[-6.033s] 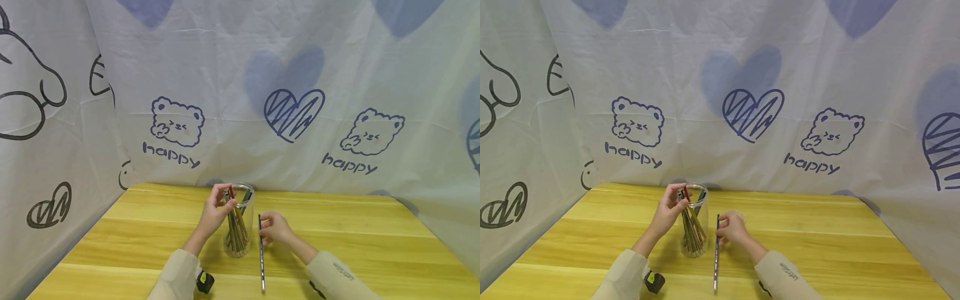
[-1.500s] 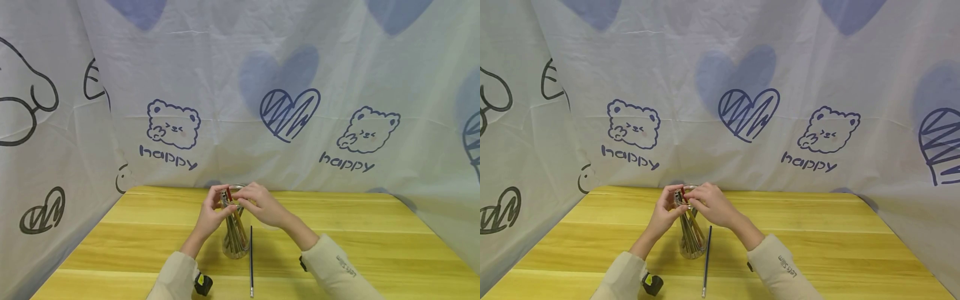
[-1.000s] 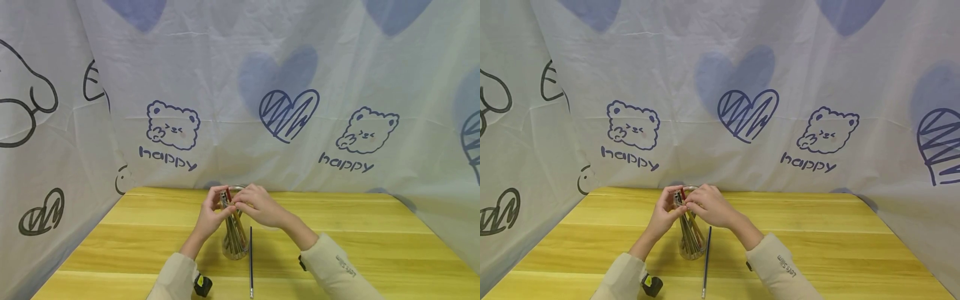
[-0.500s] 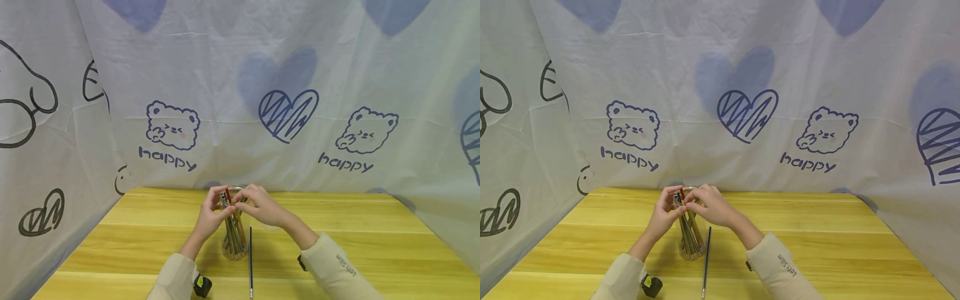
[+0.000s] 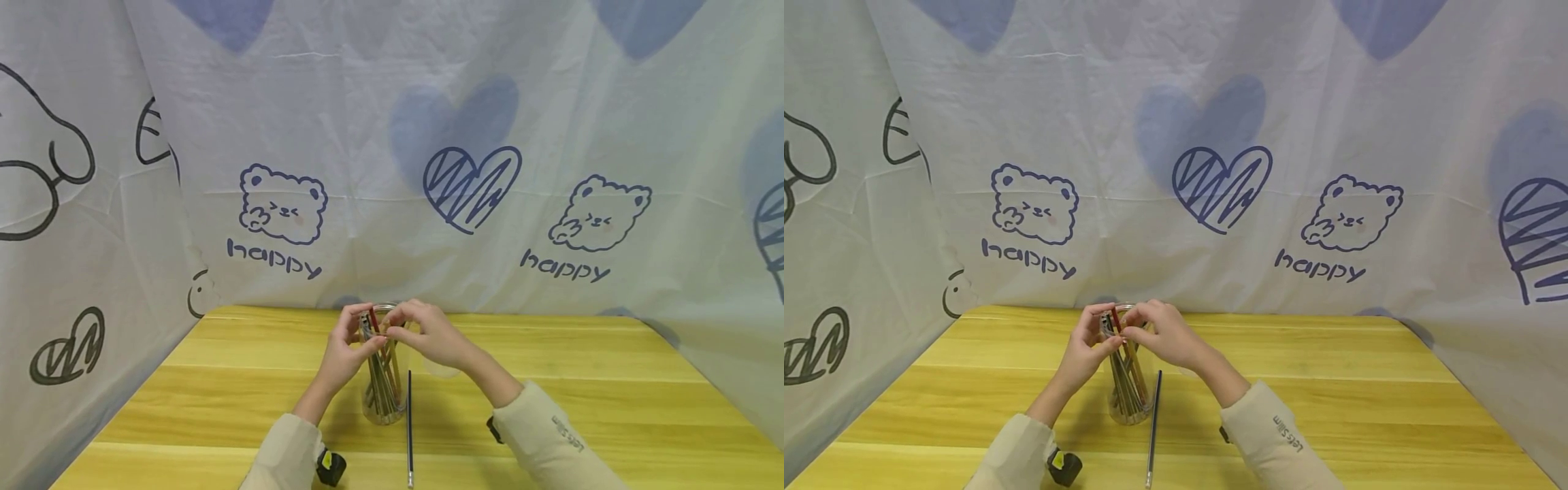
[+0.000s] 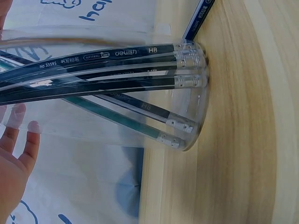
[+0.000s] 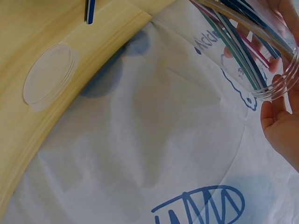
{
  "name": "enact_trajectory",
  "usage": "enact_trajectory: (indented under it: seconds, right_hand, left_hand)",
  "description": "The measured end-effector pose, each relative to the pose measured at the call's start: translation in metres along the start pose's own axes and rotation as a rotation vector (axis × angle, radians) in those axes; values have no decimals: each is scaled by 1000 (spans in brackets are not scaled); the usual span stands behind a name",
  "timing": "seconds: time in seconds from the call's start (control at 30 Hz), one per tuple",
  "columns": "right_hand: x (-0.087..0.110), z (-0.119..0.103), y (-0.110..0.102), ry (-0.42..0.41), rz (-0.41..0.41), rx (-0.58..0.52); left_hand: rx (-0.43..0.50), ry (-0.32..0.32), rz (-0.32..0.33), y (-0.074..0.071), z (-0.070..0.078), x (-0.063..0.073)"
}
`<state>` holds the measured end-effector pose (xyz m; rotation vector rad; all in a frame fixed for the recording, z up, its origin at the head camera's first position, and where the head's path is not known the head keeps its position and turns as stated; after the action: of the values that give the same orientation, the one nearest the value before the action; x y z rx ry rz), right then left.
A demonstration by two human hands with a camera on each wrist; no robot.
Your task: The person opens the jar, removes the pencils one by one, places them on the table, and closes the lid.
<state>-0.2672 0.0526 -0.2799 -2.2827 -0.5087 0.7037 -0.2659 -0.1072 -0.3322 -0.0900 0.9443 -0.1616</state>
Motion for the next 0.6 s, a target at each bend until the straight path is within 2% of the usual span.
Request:
enact_trajectory:
  seconds: [0.13,0.27,0.6]
  right_hand:
    - [0,2,1,11,27,-80]
    - [-1,3,2,-21,68,-144]
    - [-4,2,3,-113,246,-168]
  left_hand:
    - [-4,-4,2,0,0,0]
    - [-6,-6,4,0,0,1]
    - [-4,7,7,0,0,-1]
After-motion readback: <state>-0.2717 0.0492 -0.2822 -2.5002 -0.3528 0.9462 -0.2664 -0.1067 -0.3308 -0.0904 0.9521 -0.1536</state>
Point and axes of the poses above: each hand's wrist, its own x-axis away from the middle knuckle, its own y-axis out of the palm, z = x × y, the point moved 2 cm from there along -x, towards the middle knuckle, and after that the axes turned 14 degrees about y, right-handed, at the moved point
